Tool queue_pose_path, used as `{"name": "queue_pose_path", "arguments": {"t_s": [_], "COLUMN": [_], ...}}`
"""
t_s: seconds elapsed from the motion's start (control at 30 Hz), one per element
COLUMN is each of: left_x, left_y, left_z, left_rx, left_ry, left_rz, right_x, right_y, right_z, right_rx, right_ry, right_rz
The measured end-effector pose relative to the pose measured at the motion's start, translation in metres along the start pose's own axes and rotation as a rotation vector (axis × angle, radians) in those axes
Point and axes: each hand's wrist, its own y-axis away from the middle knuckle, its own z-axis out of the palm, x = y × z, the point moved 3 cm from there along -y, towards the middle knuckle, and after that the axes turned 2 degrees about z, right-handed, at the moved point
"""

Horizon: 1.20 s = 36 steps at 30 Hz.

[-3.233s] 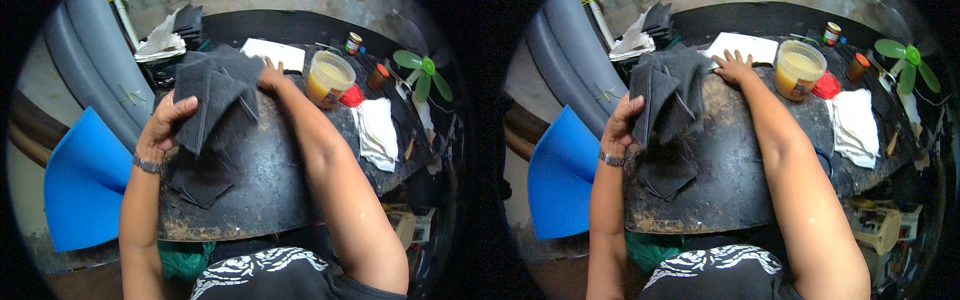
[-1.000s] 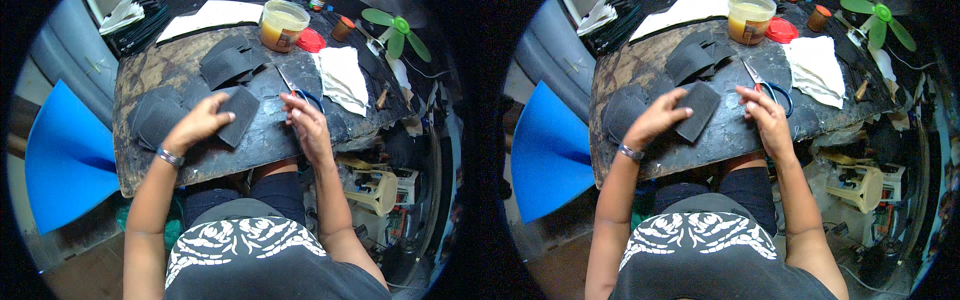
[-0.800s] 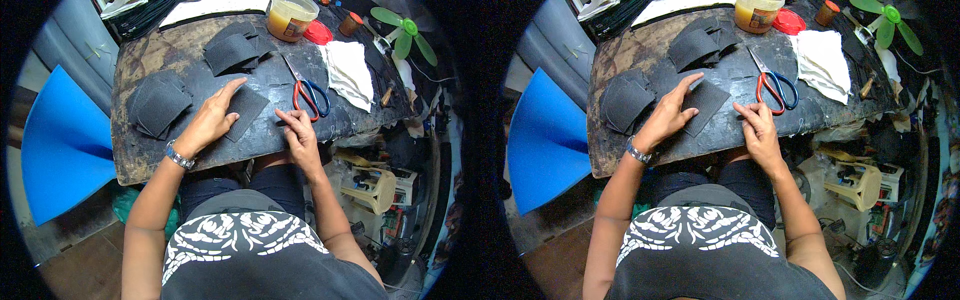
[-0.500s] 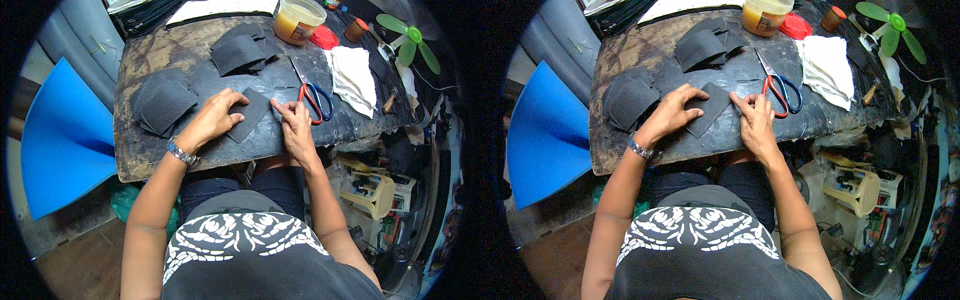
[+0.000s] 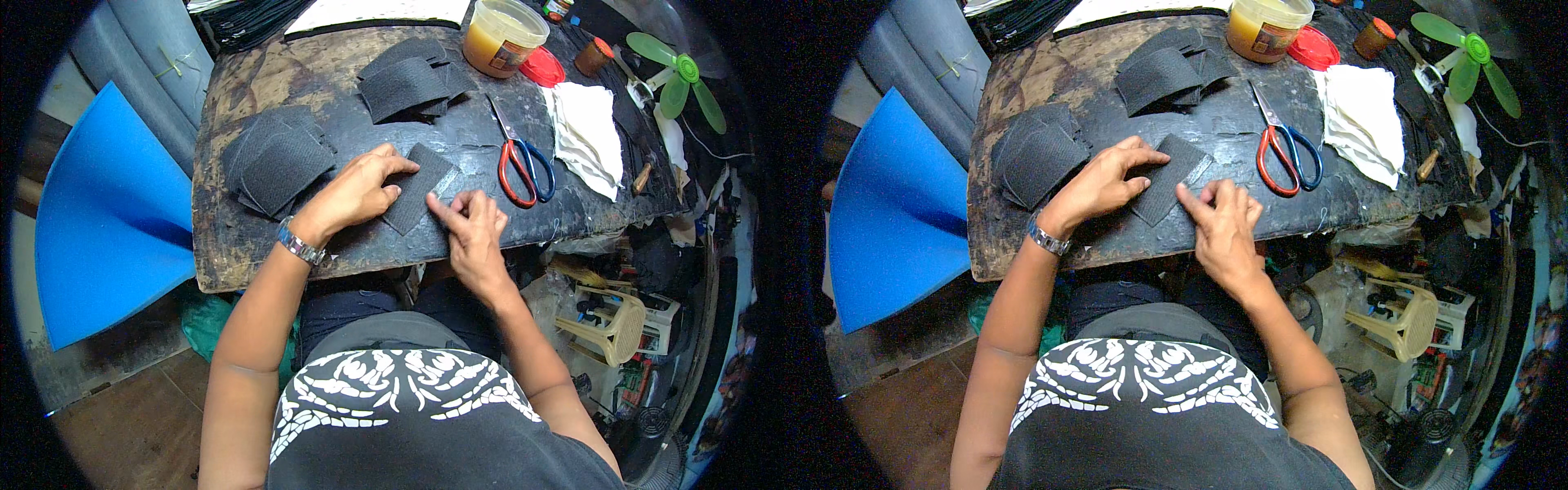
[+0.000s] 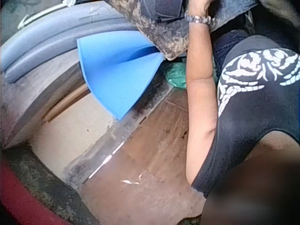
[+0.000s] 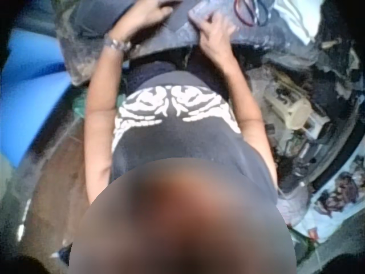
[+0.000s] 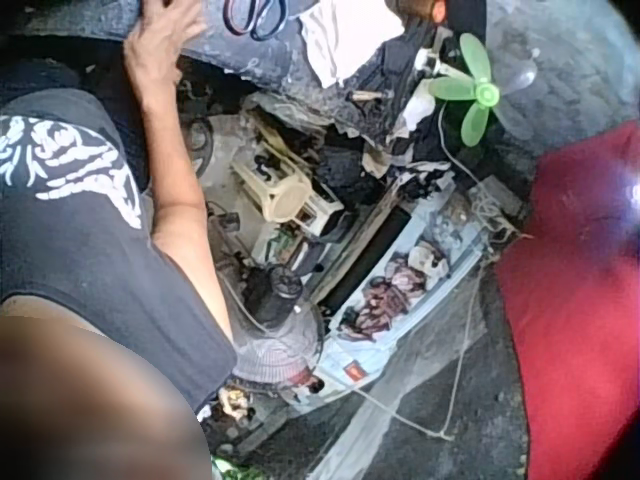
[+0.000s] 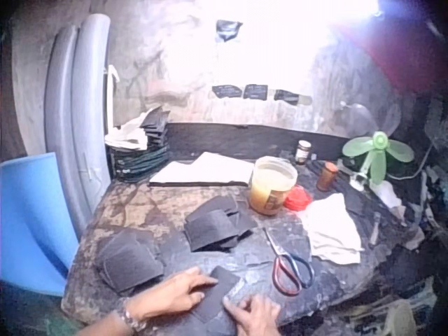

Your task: The person repeatedly picks up small black fabric pieces, applies a yellow paste from a container using a cloth, and places them on a workbench. Later, the person handles a stack of white fabric pieces, applying the same paste to them and stacking them on the table.

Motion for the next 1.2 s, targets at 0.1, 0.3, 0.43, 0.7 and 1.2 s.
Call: {"name": "queue_pose_path", "arguments": {"t_s": [0.1,0.3,0.43,0.7,1.2], "left_x": [-0.002,0.010,-0.016,-0.060,-0.028], "left_y": [0.000,-0.001,-0.017,-0.083,-0.076], "left_z": [0.002,-0.018,-0.107,-0.124,-0.021], "left_rx": [0.001,0.019,0.355,0.358,0.379], "left_ry": [-0.013,0.065,0.210,-0.621,-0.353], "left_rz": [-0.017,0.078,-0.011,-0.228,0.035], "right_x": [-0.026,-0.017,0.054,0.143,0.104], "right_y": [0.012,-0.015,-0.113,-0.302,-0.141], "right_z": [0.003,-0.023,-0.093,-0.109,-0.090], "right_rx": [0.006,-0.067,0.396,0.030,0.080], "right_ry": [0.039,-0.298,-0.108,0.295,0.293], "right_rz": [-0.098,-0.180,-0.141,0.418,0.150]}}
